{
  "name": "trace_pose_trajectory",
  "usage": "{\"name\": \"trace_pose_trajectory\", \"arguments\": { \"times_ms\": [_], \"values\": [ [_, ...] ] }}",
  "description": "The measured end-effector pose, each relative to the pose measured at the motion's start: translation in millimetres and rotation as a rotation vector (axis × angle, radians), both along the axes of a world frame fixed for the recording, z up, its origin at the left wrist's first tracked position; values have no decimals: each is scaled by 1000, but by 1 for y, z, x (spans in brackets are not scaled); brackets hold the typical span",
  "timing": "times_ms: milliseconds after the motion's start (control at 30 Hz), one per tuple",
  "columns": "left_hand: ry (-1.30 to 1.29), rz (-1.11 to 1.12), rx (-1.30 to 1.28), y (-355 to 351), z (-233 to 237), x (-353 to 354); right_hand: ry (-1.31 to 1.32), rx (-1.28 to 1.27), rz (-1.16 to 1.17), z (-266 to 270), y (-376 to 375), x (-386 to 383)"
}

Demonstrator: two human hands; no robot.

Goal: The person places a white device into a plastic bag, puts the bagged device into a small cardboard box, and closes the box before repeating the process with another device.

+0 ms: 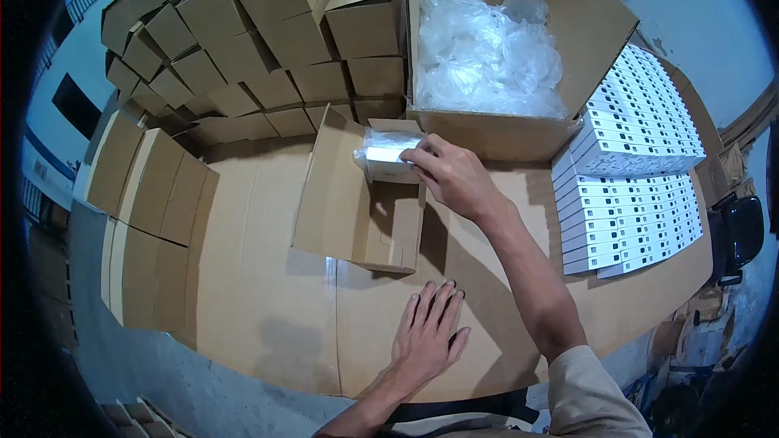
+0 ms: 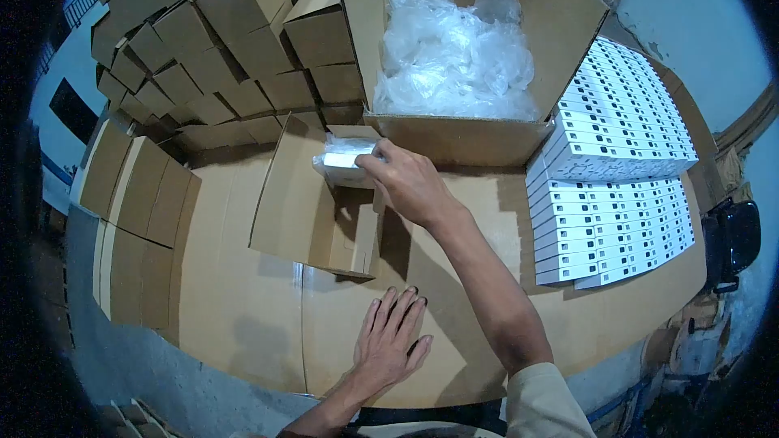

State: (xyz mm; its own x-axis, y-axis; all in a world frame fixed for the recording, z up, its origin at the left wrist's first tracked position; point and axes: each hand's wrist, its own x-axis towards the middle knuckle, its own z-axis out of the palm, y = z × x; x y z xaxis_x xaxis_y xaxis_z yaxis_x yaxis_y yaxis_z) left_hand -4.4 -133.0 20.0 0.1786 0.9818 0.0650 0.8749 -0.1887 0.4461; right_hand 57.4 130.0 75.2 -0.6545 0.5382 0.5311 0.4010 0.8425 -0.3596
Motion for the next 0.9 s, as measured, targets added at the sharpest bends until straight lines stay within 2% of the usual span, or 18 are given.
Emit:
{"name": "trace_pose_trajectory", "arguments": {
  "times_ms": [600,800,900],
  "values": [
    [-7,-5,-23,1,-1,2,-246,-6,-118,-4,9,-22],
    [11,-5,-11,4,-1,5,-231,-113,-157,6,3,-18],
    [12,-5,6,10,0,8,-125,-328,-51,4,10,-6]
  ]
}}
